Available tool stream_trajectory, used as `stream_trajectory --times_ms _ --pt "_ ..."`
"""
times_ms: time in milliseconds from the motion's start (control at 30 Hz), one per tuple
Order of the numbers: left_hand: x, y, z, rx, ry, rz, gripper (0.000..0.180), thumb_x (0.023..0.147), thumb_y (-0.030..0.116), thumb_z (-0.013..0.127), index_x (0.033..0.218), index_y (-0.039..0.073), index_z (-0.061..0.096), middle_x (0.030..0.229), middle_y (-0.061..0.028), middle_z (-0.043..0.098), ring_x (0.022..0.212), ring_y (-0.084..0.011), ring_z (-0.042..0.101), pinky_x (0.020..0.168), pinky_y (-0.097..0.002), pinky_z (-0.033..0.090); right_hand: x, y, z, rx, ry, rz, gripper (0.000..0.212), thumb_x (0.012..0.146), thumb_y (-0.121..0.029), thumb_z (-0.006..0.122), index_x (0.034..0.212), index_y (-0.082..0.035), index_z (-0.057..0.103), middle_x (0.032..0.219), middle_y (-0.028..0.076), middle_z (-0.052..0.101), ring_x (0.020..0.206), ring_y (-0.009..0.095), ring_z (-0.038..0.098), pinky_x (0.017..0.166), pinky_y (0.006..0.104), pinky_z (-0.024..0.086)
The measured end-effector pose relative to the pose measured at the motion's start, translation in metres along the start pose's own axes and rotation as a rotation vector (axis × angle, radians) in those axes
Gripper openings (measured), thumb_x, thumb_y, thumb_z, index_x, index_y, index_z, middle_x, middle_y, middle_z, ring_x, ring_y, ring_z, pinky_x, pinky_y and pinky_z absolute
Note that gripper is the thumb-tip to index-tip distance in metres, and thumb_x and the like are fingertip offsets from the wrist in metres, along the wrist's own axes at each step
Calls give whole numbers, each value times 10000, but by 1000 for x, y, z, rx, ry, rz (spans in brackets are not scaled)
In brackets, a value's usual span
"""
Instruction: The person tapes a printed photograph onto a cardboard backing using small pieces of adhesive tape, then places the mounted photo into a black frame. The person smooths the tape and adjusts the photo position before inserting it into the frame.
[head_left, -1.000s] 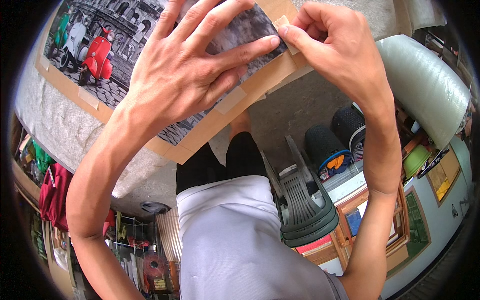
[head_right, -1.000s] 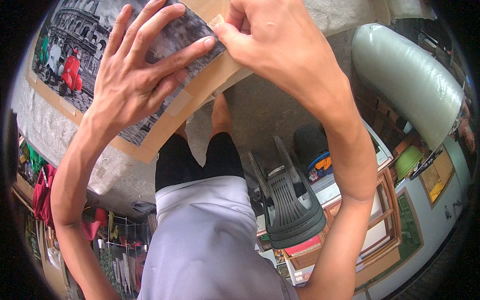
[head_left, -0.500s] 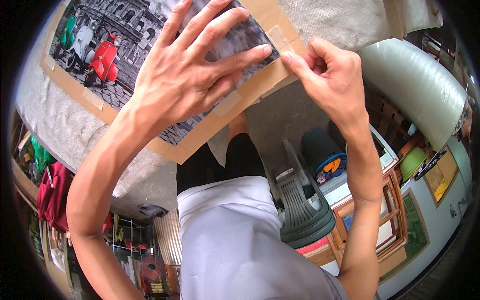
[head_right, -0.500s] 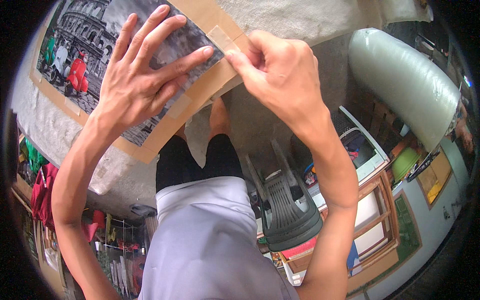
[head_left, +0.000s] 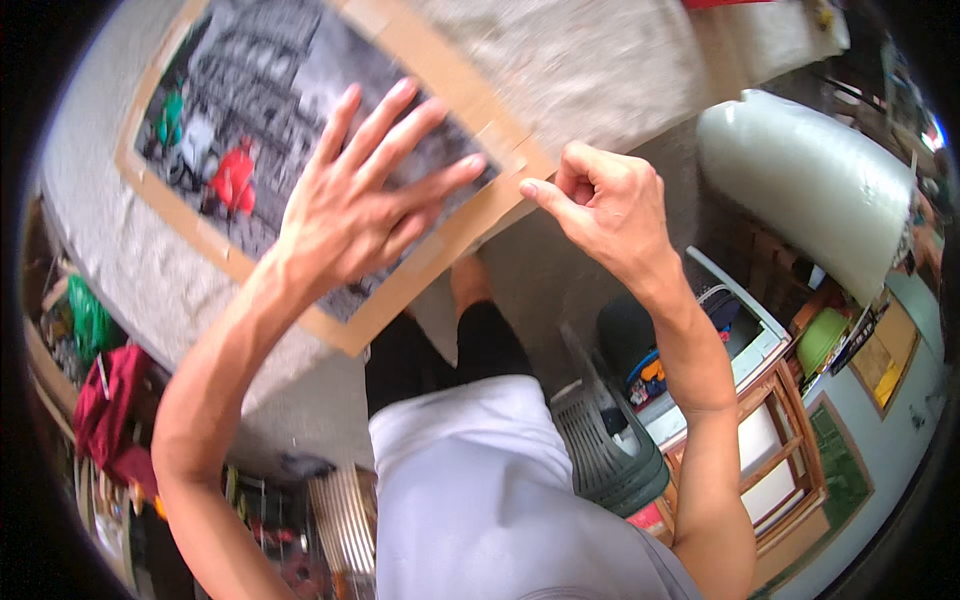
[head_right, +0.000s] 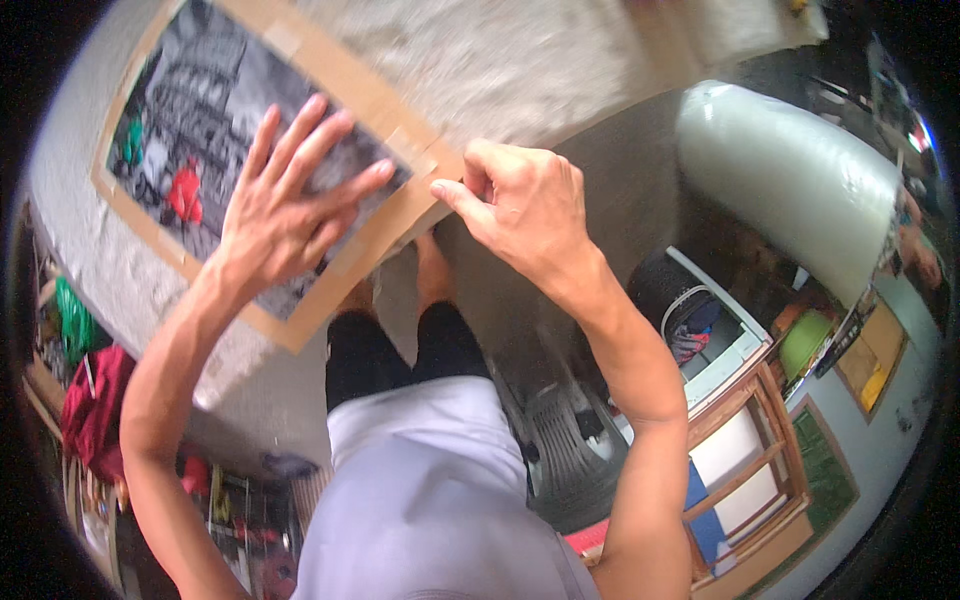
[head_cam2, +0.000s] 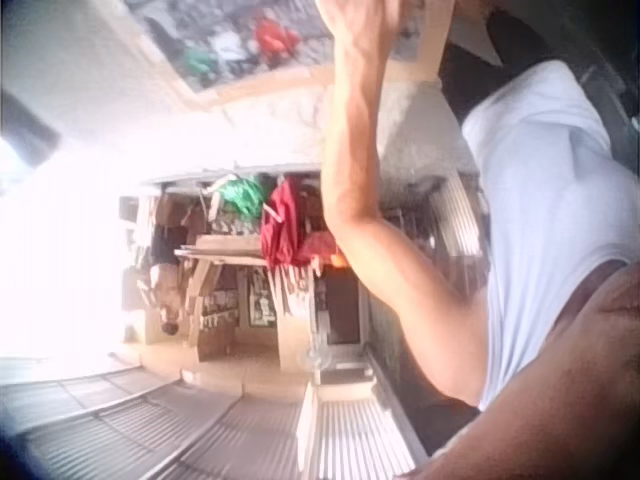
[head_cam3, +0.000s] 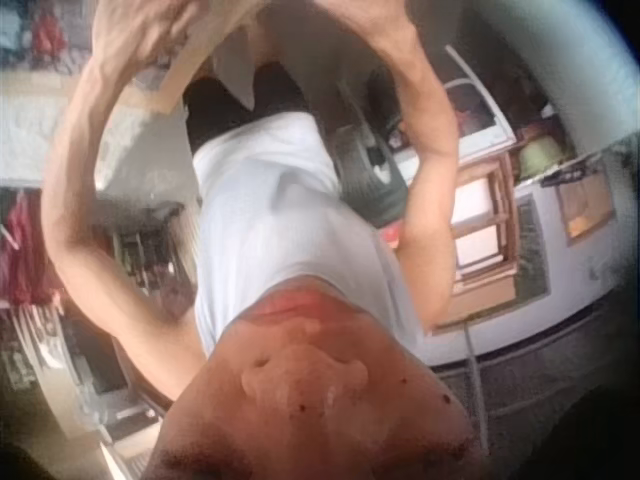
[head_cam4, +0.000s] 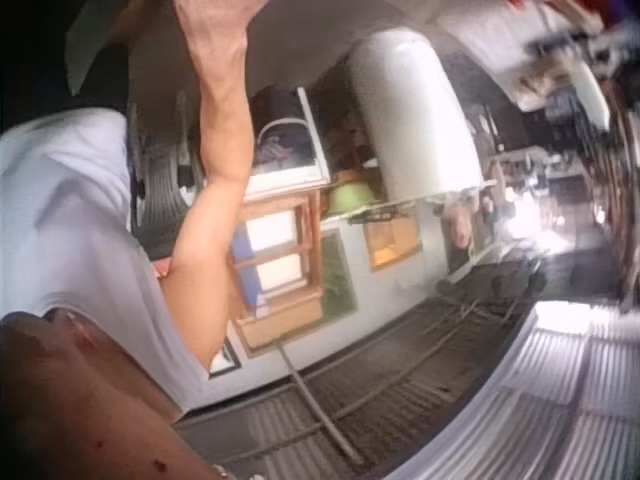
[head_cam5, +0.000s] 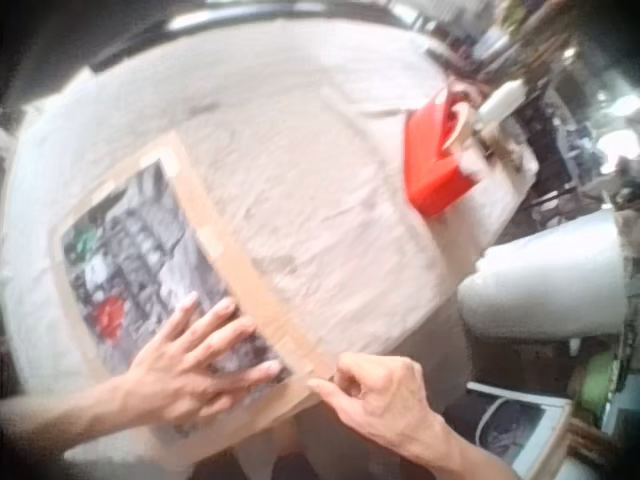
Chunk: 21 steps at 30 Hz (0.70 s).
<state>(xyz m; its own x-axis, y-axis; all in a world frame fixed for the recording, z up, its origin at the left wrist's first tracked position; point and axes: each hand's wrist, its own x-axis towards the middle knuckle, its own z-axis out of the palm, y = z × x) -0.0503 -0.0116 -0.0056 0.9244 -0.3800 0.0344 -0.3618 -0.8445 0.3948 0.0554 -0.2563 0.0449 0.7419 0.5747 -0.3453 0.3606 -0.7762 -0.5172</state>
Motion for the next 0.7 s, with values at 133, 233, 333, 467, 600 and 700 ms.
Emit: stream_trajectory --times_ms 133,233,333,467,600,700 --pt "0 4 -1 4 -39 -27 555 900 323 613 1433 421 496 1601 -80 267 1510 -319 182 1239 -537 79 65 40 -56 586 866 2 280 847 -322 789 873 -67 674 816 27 678 857 108 620 593 288 455" --pt "2 2 0 26 -38 -23 531 916 318 588 1428 431 498 1604 -72 263 1513 -312 169 1242 -535 71 112 61 -119 1053 1018 229 362 957 -275 682 1172 9 618 1329 106 531 905 134 595 760 255 498" --pt "3 4 0 22 -63 -23 520 929 315 559 1430 441 491 1604 -68 260 1515 -303 165 1243 -533 71 140 61 -153 1232 526 446 211 918 -215 659 1059 -60 680 958 101 698 993 258 658 846 550 518" --pt "0 3 -1 27 -59 -32 517 928 323 563 1430 429 498 1596 -77 272 1513 -304 170 1240 -532 74 151 96 -153 1464 376 249 238 976 -253 602 1154 -98 635 1212 100 598 1217 299 534 965 694 415" --pt "-4 2 -1 24 -54 -53 500 925 359 576 1420 403 524 1595 -96 271 1512 -306 177 1233 -534 82 133 77 -108 1567 583 -52 214 935 -176 659 1116 -64 638 1021 32 645 1111 267 588 1005 643 433" --pt "6 2 0 16 -46 23 511 935 358 566 1437 423 493 1591 -87 276 1509 -302 185 1235 -533 76 151 217 -83 1624 684 -61 146 925 -127 668 1057 -64 658 1009 48 661 920 197 642 874 419 552"
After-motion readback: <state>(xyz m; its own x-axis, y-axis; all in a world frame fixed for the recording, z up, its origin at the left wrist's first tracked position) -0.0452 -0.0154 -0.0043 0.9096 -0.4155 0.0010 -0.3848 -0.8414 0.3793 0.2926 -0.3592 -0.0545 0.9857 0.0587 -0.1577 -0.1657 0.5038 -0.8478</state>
